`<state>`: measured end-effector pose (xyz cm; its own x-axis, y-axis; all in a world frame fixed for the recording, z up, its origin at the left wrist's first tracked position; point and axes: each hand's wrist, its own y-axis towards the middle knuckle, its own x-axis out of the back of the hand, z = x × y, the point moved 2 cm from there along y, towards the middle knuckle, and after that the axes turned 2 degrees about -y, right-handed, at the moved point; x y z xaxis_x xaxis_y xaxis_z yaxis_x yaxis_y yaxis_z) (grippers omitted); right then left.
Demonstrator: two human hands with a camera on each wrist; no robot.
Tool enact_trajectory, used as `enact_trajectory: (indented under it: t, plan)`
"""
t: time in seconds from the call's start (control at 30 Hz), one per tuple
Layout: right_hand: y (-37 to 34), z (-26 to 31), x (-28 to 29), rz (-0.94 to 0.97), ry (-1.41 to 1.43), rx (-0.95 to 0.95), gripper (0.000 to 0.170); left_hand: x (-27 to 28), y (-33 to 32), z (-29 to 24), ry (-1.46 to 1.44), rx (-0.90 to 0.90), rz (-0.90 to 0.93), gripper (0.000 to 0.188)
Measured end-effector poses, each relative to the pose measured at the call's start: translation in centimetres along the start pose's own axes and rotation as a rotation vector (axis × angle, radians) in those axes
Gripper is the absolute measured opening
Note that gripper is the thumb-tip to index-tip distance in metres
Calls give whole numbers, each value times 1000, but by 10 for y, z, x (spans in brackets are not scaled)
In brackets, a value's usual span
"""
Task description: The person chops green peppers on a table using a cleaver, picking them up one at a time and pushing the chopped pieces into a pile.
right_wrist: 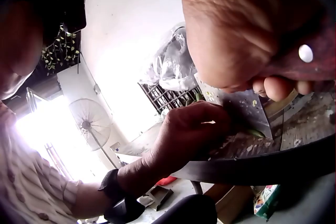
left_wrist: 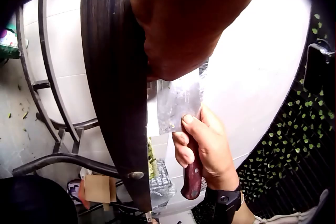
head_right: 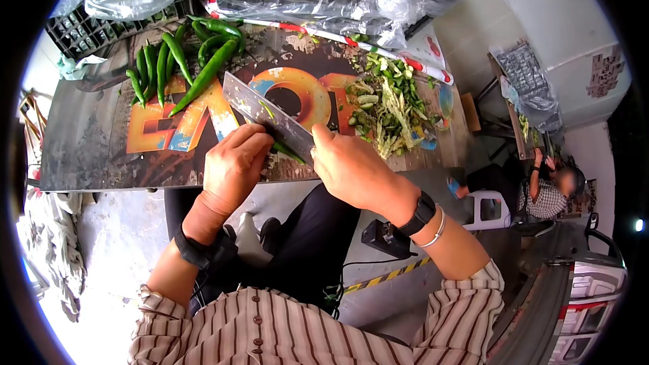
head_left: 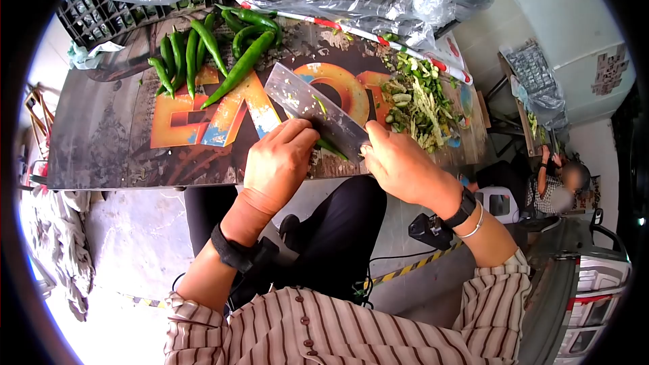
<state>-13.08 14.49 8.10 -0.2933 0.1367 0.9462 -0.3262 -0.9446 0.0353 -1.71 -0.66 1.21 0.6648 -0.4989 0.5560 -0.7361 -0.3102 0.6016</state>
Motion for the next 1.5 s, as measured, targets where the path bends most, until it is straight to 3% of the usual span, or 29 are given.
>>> enact_trajectory:
  t: [0.67,1.07,1.23,1.3,1.5]
  plan:
    - [8,9,-4,-74,28,32,11,0,4,-8,7,24,-17,7]
    - [20,14,13,110,13,-42,15,-1,4,-2,4,16,10,11]
    - [23,15,-1,26,-6,-56,10,-2,3,-4,22,-15,-4,10]
    - [31,14,-5,-50,-20,78,9,0,3,-5,32,-14,1,10]
    - [28,9,-8,-65,-25,95,9,-2,2,-3,39,-6,-19,7]
